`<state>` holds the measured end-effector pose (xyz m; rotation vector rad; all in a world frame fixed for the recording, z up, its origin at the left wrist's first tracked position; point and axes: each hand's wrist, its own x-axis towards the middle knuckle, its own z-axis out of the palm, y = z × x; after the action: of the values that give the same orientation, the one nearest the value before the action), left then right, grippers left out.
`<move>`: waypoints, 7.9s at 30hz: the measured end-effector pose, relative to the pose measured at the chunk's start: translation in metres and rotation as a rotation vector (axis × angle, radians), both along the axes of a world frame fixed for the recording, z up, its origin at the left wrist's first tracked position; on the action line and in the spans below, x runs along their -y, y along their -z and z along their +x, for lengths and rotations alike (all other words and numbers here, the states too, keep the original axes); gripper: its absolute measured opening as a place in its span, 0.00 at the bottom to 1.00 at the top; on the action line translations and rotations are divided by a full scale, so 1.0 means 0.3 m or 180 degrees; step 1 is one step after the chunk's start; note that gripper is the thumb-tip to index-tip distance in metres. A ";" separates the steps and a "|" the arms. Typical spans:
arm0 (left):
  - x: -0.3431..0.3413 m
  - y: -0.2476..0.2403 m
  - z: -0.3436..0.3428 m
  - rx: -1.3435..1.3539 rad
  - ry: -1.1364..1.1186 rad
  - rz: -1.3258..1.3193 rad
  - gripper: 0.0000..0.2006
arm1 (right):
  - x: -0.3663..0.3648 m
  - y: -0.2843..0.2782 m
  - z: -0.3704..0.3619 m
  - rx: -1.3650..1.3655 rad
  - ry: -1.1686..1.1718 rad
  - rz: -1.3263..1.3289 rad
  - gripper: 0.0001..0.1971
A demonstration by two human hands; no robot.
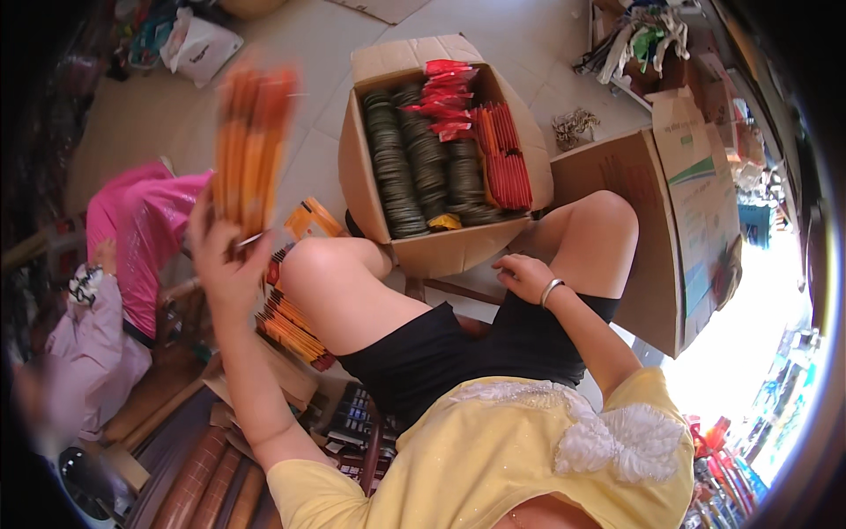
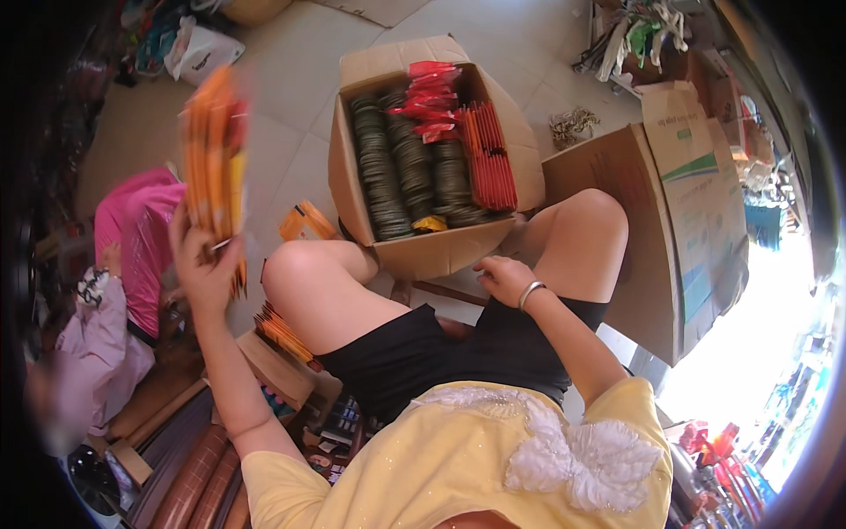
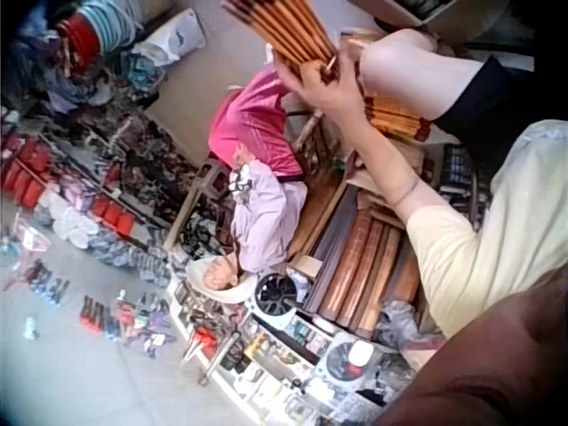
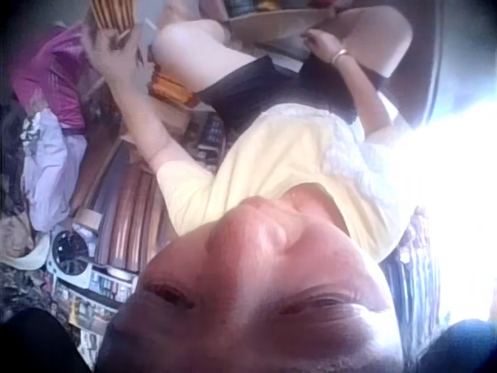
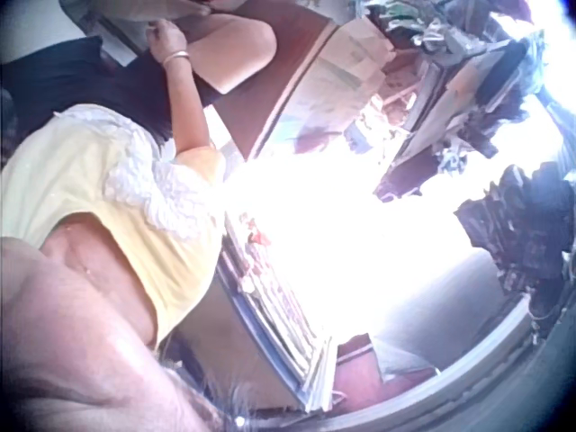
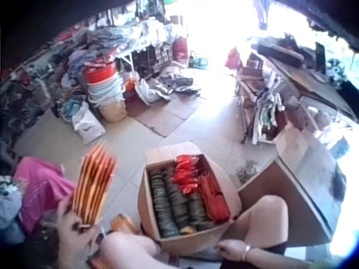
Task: The person organizes merchandise by placing packets and boxes into a larger container and then reviews a document.
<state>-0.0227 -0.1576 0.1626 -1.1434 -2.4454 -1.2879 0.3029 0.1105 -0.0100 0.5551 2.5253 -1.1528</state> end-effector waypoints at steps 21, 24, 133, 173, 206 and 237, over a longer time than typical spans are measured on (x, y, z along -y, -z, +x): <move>-0.367 0.714 0.435 0.2004 -0.0306 0.0155 0.24 | -0.105 0.012 -0.082 -0.1204 0.2430 0.0971 0.20; -0.479 0.764 0.480 0.4662 -0.0690 0.1107 0.37 | -0.131 0.157 -0.110 -0.0851 0.3282 -0.0987 0.31; 0.665 1.491 0.195 0.5236 -0.2778 0.0710 0.31 | 0.142 0.278 -0.327 0.0579 -0.0126 0.1627 0.25; -0.699 0.341 0.318 0.3237 0.2101 -0.0160 0.41 | -0.336 -0.252 -0.192 -0.2414 0.2040 -0.3628 0.45; -1.343 0.781 -0.121 0.0366 0.1168 -0.1634 0.27 | -0.585 -0.175 -0.090 -0.3395 0.4128 -0.2169 0.27; -1.288 0.941 0.085 0.2445 0.0646 0.0605 0.36 | -0.640 -0.184 -0.073 -0.3531 0.4320 -0.2380 0.25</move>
<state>0.0028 0.2288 -0.1196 -0.9843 -2.6166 -2.3182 0.2811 0.3024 0.0451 1.8549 1.6586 -3.3698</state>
